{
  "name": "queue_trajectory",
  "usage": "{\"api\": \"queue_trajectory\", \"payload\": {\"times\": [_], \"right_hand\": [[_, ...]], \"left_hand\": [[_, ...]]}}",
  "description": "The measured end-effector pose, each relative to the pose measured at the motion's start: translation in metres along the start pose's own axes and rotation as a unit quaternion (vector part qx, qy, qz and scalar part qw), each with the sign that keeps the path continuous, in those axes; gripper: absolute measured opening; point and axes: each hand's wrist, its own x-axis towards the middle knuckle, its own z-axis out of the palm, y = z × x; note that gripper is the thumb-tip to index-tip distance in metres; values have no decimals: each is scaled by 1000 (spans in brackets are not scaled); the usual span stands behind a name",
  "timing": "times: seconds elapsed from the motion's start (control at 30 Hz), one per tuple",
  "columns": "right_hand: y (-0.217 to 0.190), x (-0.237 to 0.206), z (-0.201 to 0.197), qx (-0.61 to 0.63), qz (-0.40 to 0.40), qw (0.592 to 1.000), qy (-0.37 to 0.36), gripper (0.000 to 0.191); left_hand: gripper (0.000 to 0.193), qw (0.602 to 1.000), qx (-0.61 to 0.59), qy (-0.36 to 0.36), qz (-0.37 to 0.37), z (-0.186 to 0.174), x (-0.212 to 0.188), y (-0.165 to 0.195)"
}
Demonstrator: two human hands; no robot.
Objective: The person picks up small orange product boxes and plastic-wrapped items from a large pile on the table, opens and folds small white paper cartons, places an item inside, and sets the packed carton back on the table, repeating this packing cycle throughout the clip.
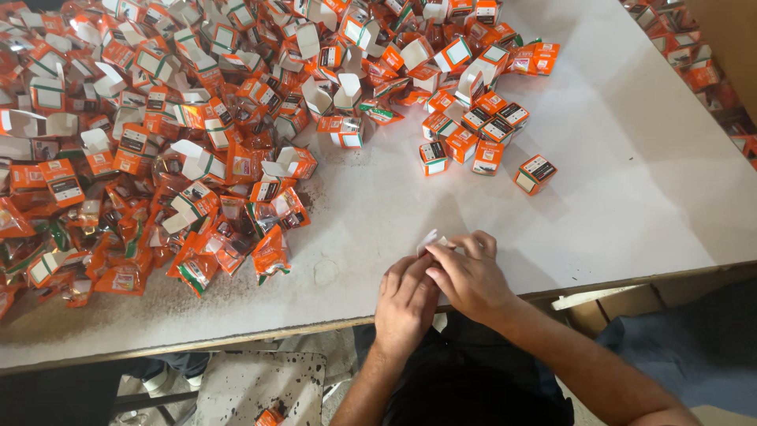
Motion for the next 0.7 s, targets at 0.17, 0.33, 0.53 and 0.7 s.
{"api": "queue_trajectory", "payload": {"times": [0.17, 0.33, 0.53, 0.7], "right_hand": [[7, -10, -15, 113, 116, 984, 68, 33], [15, -14, -18, 163, 135, 977, -34, 34], [15, -17, -10, 173, 128, 976, -28, 43], [14, -21, -7, 200, 182, 963, -9, 47]], "left_hand": [[40, 999, -19, -2, -33, -3, 9, 5], [37, 997, -55, -11, -61, 2, 5, -1], [36, 993, -58, -30, -98, 9, 0, -4], [36, 990, -76, -41, -113, 10, -1, -5]]}}
